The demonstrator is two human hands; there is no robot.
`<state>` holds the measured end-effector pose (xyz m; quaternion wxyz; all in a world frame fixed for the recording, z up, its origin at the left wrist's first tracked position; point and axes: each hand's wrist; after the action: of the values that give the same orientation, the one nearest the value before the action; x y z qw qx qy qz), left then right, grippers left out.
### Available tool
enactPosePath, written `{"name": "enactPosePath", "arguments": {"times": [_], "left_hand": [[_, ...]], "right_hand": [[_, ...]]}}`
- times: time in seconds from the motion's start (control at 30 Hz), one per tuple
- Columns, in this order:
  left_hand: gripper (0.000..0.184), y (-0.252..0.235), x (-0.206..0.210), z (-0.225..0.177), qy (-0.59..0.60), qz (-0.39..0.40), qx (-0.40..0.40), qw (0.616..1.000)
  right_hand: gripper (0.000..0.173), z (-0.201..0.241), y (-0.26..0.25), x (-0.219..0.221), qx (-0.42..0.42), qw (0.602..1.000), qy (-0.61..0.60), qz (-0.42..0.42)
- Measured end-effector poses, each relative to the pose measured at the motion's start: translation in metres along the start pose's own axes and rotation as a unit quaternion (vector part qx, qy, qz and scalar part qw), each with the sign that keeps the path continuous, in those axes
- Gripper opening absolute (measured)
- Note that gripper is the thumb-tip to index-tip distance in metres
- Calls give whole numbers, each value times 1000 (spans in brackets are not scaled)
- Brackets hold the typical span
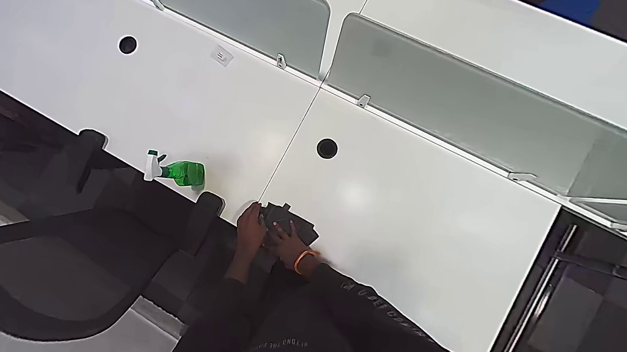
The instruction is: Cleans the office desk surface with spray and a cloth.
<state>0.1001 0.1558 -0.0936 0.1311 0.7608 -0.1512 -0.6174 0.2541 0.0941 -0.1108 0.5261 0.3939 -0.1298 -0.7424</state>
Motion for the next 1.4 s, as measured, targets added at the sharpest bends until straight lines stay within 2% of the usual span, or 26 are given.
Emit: {"name": "enactPosePath", "arguments": {"times": [0.07,0.13,0.2,0.3,0.4,0.47,0.5,0.57,0.67,0.73,0.8,0.87,0.93,1.03,1.1,1.2,1.27,1.33,1.4], "left_hand": [[36,-6,-9,-6,-7,27,-2,1000],[31,-10,-18,-9,-21,70,-21,997],[31,-8,-21,-6,-38,98,-41,994],[38,1,-22,2,-59,100,-77,990],[42,15,-17,13,-64,85,-102,989],[43,23,-14,18,-64,76,-115,988],[43,25,-12,18,-64,66,-119,989],[40,26,-8,18,-55,26,-110,992],[39,15,-6,8,-35,-5,-77,996],[40,1,-5,-2,-30,-8,-40,999],[39,-14,0,-14,-27,-30,24,999],[41,-28,7,-29,-28,-41,76,996],[43,-42,11,-47,-47,-21,104,993],[54,-60,13,-76,-99,51,119,987],[73,-72,12,-96,-149,99,119,977],[107,-91,10,-116,-207,127,126,962],[120,-103,10,-124,-246,131,134,951],[127,-114,10,-132,-275,135,149,940],[130,-122,10,-136,-290,142,166,932]], "right_hand": [[71,-24,6,-6,-36,998,-10,-40],[71,-61,16,-34,-35,993,-10,-108],[63,-95,32,-83,48,982,-24,-179],[66,-146,45,-153,169,953,-14,-251],[70,-162,31,-175,215,939,-2,-268],[68,-127,18,-164,211,946,-37,-245],[69,-103,10,-149,182,957,-49,-218],[71,-57,-5,-94,81,982,-45,-162],[55,-11,-10,-11,-39,998,-6,-57],[56,-9,-1,13,-69,997,12,-11],[69,-32,16,18,-68,997,-6,-37],[75,-68,41,9,-39,991,-47,-120],[73,-109,72,-12,33,974,-67,-212],[63,-165,120,-49,201,929,-104,-294],[62,-189,151,-61,311,882,-148,-321],[85,-203,180,-52,419,798,-209,-379],[89,-198,182,-37,447,767,-226,-401],[82,-182,174,-28,451,772,-215,-393],[74,-167,158,-28,438,793,-210,-367]]}}
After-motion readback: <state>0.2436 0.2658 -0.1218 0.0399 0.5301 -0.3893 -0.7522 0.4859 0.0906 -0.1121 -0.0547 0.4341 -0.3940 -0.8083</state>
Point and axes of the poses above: each hand's wrist, its own y-axis away from the middle knuckle, its own x-axis out of the palm, z = x × y, and after that the axes turned 13 degrees about -y, right-handed
